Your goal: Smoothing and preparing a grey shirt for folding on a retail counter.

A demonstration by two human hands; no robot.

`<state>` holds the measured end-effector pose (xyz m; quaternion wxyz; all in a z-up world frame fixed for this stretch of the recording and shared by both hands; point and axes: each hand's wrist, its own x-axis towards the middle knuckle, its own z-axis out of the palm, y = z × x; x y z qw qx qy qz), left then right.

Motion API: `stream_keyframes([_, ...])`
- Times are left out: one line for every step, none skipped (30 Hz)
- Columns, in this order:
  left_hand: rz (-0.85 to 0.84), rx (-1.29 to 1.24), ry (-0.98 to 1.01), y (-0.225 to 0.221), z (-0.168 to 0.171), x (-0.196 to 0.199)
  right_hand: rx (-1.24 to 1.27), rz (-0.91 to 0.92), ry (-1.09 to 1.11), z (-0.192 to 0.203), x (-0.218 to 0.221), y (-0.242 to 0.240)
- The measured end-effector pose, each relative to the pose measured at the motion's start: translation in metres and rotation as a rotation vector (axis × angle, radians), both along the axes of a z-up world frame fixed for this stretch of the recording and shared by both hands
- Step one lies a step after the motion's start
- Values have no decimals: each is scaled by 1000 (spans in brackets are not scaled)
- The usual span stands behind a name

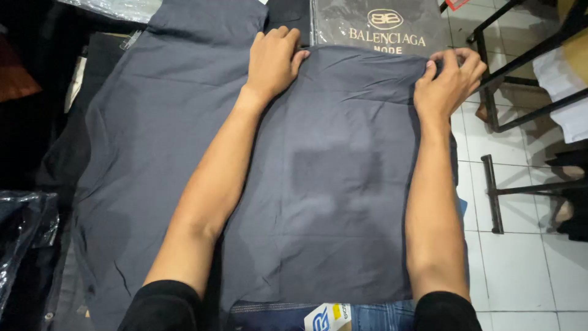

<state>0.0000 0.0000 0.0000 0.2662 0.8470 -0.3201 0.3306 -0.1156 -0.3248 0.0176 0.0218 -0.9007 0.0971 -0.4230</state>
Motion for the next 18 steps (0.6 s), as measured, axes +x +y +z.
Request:
stream_keyframes([1, 2, 3, 2, -4, 5, 2, 1, 3, 0, 3, 7])
stream_keyframes([29, 19, -11, 5, -8, 9, 30, -2, 60, -1, 6, 13])
stream_keyframes([49, 33, -20, 3, -14, 12, 54, -13, 122, -1, 5, 17])
stream_keyframes([42, 32, -12, 5, -14, 8, 53, -20, 130, 0, 1, 32])
stream_keyframes([10, 2, 4, 8, -10, 8, 47, 97, 208, 4, 0, 46])
stream_keyframes([-23, -28, 20, 11, -7, 6, 40, 215, 285, 8, -1, 61])
stream_keyframes([-19, -29, 22, 13, -5, 6, 39, 219, 288, 13, -4, 76])
stream_keyframes([-73, -48, 82, 15, -2, 6, 90, 284, 502, 18, -7, 92])
stream_keyframes([-129, -63, 137, 18, 2, 9, 142, 350, 709, 24, -7, 108])
stream_keyframes([-126, -60, 133, 21, -2, 14, 142, 354, 705, 21, -6, 108])
stream_keyframes([-98, 23, 131, 24, -6, 19, 138, 353, 736, 17, -7, 109])
stream_keyframes([-70, 106, 129, 27, -10, 24, 134, 351, 767, 13, -7, 110])
stream_keyframes([-67, 104, 130, 29, -7, 22, 132, 353, 769, 11, -8, 105])
stream_keyframes([-68, 153, 144, 31, -4, 21, 171, 334, 759, 9, -8, 101])
stream_keyframes([-65, 197, 155, 33, 0, 22, 204, 318, 748, 9, -6, 96])
stream_keyframes([-58, 190, 153, 35, -2, 30, 196, 323, 747, 9, -4, 94])
stream_keyframes([-77, 279, 109, 37, -5, 37, 205, 303, 765, 7, -3, 92])
stream_keyframes([-95, 368, 65, 39, -8, 44, 215, 283, 784, 5, -2, 90])
